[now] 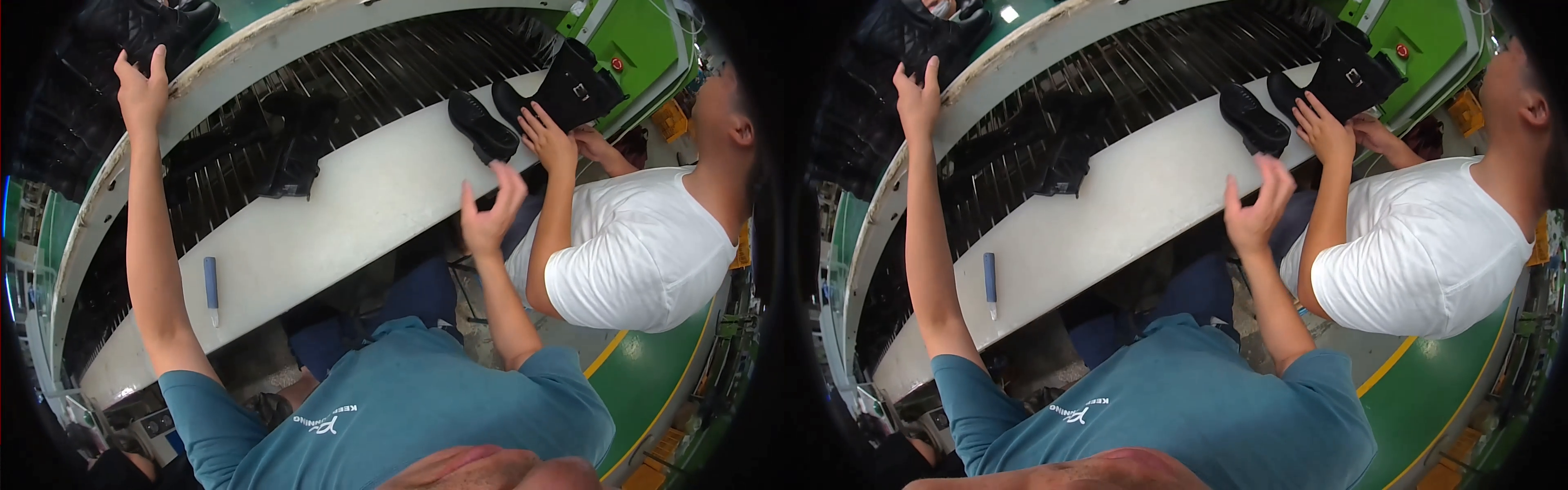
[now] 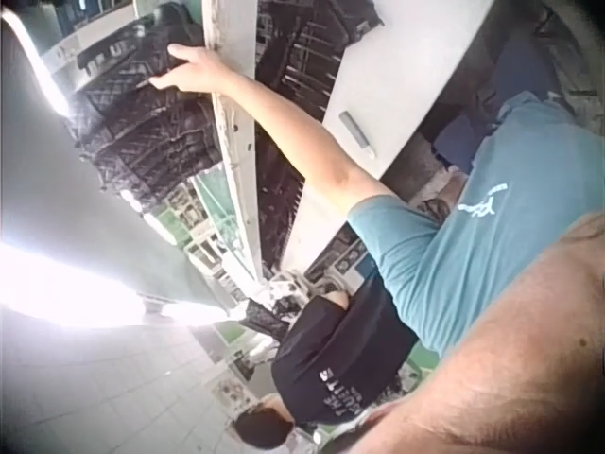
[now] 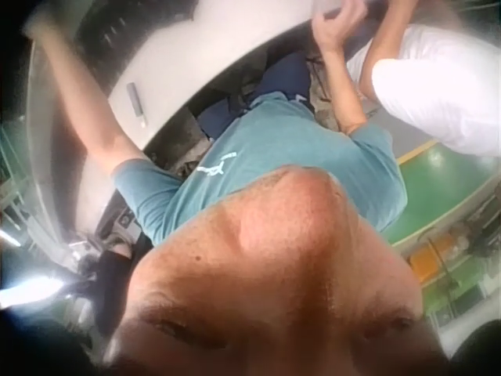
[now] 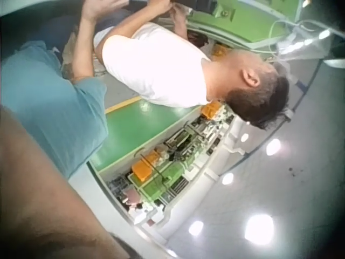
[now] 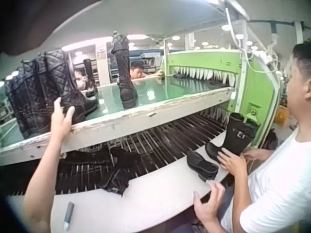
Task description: The recorder is at an assembly line, picking up shoe outsoles and black boots, inspecting them, and placing them back on the conveyor belt.
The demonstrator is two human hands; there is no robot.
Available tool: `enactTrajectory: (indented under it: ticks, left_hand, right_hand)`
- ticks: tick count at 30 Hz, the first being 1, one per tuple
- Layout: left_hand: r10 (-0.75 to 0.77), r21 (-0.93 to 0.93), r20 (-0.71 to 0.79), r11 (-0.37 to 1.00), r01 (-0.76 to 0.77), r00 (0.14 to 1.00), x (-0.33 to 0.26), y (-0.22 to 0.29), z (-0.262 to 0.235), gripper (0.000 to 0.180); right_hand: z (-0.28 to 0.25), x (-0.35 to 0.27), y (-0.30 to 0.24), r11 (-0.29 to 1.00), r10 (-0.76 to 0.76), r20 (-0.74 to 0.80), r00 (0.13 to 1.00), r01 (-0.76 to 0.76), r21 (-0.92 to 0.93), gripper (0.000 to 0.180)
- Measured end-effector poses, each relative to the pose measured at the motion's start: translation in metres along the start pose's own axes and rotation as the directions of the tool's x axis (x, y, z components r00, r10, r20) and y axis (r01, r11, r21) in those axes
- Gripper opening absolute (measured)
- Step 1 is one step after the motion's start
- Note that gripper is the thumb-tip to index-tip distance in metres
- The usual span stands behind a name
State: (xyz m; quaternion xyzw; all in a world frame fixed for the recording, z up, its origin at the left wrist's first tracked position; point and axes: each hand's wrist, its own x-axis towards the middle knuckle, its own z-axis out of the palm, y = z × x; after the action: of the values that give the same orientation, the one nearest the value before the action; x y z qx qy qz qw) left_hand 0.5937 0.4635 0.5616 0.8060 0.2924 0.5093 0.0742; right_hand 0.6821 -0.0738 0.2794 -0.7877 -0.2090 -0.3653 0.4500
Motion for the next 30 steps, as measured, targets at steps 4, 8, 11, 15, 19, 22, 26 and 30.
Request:
enactTrajectory:
  ticks: [4, 8, 11, 15, 19, 22, 26, 30]
  left_hand:
    - [0.082, -0.084, -0.034, 0.993, -0.085, 0.996, -0.01, 0.013, -0.002, 0.095]
    - [0.104, -0.099, -0.075, 0.989, -0.111, 0.992, -0.018, 0.019, -0.004, 0.091]
    - [0.079, -0.15, -0.113, 0.984, -0.096, 0.99, -0.015, 0.014, -0.005, 0.087]
    - [0.094, -0.179, -0.114, 0.977, -0.114, 0.989, -0.02, 0.018, -0.005, 0.084]
    - [0.051, -0.222, -0.134, 0.972, -0.081, 0.99, -0.021, 0.021, -0.008, 0.077]
    - [0.104, -0.307, -0.213, 0.937, -0.167, 0.972, -0.017, 0.011, -0.01, 0.071]
    - [0.407, 0.002, -0.474, 0.887, -0.461, 0.781, -0.044, 0.036, -0.017, 0.053]
    - [0.447, -0.388, -0.397, 0.709, -0.588, 0.802, -0.164, 0.091, -0.002, 0.037]
  right_hand:
    - [0.01, 0.04, 0.033, 0.994, 0.041, -0.021, 0.999, -0.043, -0.101, 0.086]
    - [0.024, 0.044, 0.057, 0.998, 0.061, 0.083, 0.995, -0.06, -0.023, 0.082]
    - [0.027, 0.043, 0.062, 0.976, 0.216, 0.186, 0.959, -0.206, -0.071, 0.069]
    - [0.031, 0.044, 0.063, 0.976, 0.181, 0.127, 0.975, -0.162, -0.147, 0.07]
    - [0.032, 0.039, 0.053, 0.981, 0.085, 0.091, 0.992, -0.068, -0.183, 0.065]
    - [0.032, 0.024, 0.02, 0.983, 0.132, 0.191, 0.973, -0.153, 0.098, 0.063]
    - [0.035, -0.009, -0.041, 0.932, 0.086, 0.329, 0.94, -0.193, 0.308, 0.064]
    - [0.042, -0.035, -0.08, 0.899, -0.021, 0.412, 0.911, -0.163, 0.406, 0.067]
